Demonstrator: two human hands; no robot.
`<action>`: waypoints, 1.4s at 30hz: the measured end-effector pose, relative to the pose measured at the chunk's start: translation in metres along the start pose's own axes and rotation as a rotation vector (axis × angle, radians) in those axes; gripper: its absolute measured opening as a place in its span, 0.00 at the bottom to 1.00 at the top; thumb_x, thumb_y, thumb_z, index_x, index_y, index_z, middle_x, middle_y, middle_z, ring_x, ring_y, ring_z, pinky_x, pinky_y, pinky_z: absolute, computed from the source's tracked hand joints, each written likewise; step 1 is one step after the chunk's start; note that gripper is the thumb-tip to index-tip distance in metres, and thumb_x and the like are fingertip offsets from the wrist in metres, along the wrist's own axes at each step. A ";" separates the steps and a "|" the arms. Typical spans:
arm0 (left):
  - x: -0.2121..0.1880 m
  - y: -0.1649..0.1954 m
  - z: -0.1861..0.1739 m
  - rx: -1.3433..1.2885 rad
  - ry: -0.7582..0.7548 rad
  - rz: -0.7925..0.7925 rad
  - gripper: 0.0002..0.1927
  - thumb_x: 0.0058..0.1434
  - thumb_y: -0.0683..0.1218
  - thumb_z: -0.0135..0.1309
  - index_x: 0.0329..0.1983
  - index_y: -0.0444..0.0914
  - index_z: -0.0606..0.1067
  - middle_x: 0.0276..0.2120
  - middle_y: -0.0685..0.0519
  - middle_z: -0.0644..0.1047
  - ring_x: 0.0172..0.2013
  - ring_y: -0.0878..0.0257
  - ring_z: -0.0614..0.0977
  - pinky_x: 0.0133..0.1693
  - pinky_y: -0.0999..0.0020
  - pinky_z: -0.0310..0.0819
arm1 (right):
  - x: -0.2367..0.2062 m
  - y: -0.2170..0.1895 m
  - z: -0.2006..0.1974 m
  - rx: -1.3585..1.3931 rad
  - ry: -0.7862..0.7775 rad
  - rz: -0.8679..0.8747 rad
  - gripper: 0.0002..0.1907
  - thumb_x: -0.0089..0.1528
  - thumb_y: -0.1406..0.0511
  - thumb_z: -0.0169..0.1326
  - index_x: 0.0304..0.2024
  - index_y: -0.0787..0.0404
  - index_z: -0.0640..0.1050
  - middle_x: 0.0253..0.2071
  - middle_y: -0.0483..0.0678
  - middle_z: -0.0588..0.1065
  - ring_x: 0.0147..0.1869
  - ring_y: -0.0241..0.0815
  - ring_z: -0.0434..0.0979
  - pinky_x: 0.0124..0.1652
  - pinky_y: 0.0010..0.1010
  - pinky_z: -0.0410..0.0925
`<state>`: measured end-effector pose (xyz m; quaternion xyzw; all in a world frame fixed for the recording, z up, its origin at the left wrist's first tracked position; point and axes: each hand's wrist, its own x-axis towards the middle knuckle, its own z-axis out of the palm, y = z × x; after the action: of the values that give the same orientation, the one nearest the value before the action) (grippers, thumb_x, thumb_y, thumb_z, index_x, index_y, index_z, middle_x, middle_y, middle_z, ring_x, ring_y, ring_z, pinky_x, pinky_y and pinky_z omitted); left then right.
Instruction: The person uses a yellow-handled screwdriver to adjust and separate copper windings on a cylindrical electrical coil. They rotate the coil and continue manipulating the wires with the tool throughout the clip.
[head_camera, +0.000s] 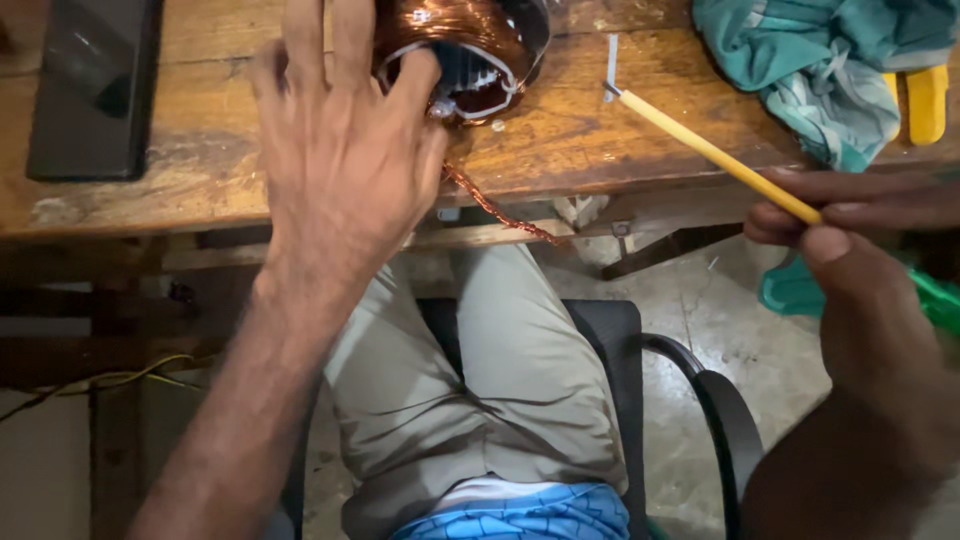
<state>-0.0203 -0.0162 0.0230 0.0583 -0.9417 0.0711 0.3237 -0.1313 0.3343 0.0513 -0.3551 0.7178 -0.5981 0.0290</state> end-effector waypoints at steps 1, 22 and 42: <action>-0.003 0.000 0.001 0.025 0.030 0.013 0.12 0.61 0.47 0.59 0.46 0.39 0.76 0.73 0.42 0.54 0.72 0.45 0.57 0.62 0.42 0.60 | 0.000 -0.001 -0.001 0.021 0.002 0.000 0.07 0.75 0.71 0.45 0.55 0.67 0.65 0.60 0.66 0.71 0.57 0.50 0.79 0.63 0.44 0.75; -0.071 0.054 -0.039 -0.622 0.366 -0.505 0.09 0.69 0.32 0.59 0.51 0.32 0.79 0.42 0.46 0.83 0.44 0.56 0.83 0.45 0.66 0.77 | 0.013 0.006 0.011 -0.121 0.108 -0.008 0.08 0.76 0.68 0.47 0.52 0.68 0.67 0.53 0.62 0.74 0.55 0.47 0.80 0.62 0.41 0.76; -0.091 0.040 -0.033 -0.548 0.289 -0.516 0.23 0.69 0.49 0.59 0.63 0.37 0.71 0.55 0.48 0.76 0.59 0.57 0.73 0.61 0.59 0.63 | 0.013 0.011 0.006 -0.249 0.130 0.021 0.16 0.77 0.64 0.43 0.54 0.75 0.70 0.50 0.62 0.73 0.54 0.47 0.79 0.62 0.38 0.74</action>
<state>0.0644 0.0349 -0.0117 0.1938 -0.8250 -0.2589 0.4635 -0.1433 0.3226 0.0450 -0.3089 0.7907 -0.5257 -0.0556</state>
